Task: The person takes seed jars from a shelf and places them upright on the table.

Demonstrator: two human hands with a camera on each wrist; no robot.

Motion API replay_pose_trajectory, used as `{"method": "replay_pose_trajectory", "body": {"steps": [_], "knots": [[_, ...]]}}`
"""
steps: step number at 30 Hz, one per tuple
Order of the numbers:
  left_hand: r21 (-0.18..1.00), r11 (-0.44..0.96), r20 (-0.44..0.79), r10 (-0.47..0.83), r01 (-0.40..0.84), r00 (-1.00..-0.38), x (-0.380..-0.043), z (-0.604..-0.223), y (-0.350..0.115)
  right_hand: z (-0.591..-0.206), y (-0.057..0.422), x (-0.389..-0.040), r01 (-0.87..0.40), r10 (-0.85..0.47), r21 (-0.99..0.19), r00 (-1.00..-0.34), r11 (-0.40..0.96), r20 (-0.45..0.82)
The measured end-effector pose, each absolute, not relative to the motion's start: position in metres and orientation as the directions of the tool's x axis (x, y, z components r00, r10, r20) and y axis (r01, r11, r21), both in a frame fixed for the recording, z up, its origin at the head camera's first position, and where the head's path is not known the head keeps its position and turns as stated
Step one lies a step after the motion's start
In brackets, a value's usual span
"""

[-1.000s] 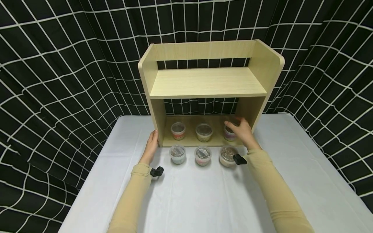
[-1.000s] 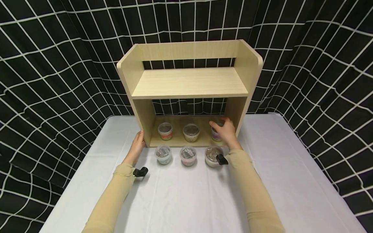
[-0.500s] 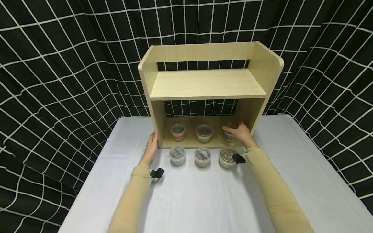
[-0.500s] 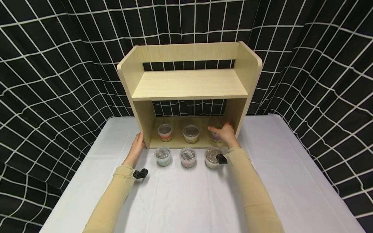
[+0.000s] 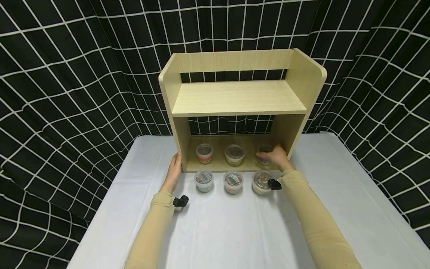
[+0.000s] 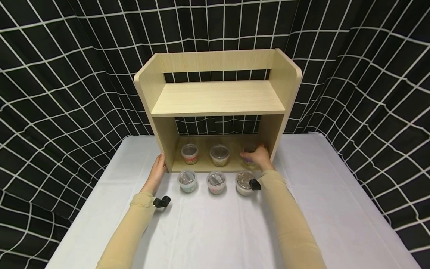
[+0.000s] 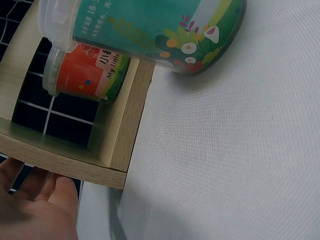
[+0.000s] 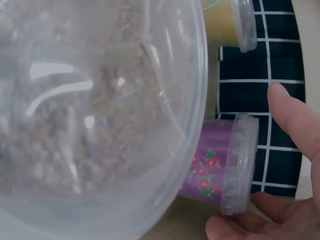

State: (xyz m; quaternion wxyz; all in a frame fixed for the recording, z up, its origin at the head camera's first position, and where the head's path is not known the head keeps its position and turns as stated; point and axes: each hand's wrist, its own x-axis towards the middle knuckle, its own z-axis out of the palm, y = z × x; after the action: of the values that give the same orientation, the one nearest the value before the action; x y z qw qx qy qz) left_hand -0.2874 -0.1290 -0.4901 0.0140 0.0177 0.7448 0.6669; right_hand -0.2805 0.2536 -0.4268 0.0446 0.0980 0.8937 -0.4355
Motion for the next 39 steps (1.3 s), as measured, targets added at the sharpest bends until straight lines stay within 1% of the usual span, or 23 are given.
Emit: {"method": "replay_pose_trajectory", "body": {"steps": [13, 20, 27, 30, 34, 39], "knots": [[0.994, 0.112, -0.018, 0.059, -0.011, -0.998, -0.286, -0.489, -0.13, -0.435, 0.258, -0.283, 0.184, 0.123, -0.787, -0.983, 0.589, -0.138], [0.993, 0.116, -0.02, 0.051, -0.014, -0.998, -0.287, -0.489, -0.129, -0.437, 0.259, -0.283, 0.197, 0.121, -0.797, -0.98, 0.572, -0.156], [0.993, 0.121, -0.023, 0.049, -0.017, -0.999, -0.287, -0.488, -0.129, -0.434, 0.259, -0.282, 0.166, 0.112, -0.8, -0.986, 0.577, -0.123], [0.995, 0.102, -0.02, 0.06, -0.014, -0.998, -0.286, -0.485, -0.13, -0.434, 0.259, -0.281, 0.152, 0.105, -0.799, -0.988, 0.581, -0.112], [0.997, 0.08, -0.026, 0.076, -0.02, -0.997, -0.277, -0.47, -0.128, -0.433, 0.26, -0.28, 0.145, 0.1, -0.794, -0.989, 0.59, -0.106], [0.996, 0.091, -0.01, 0.068, -0.004, -0.998, -0.276, -0.471, -0.127, -0.433, 0.26, -0.28, 0.137, 0.109, -0.798, -0.99, 0.587, -0.09]]}}
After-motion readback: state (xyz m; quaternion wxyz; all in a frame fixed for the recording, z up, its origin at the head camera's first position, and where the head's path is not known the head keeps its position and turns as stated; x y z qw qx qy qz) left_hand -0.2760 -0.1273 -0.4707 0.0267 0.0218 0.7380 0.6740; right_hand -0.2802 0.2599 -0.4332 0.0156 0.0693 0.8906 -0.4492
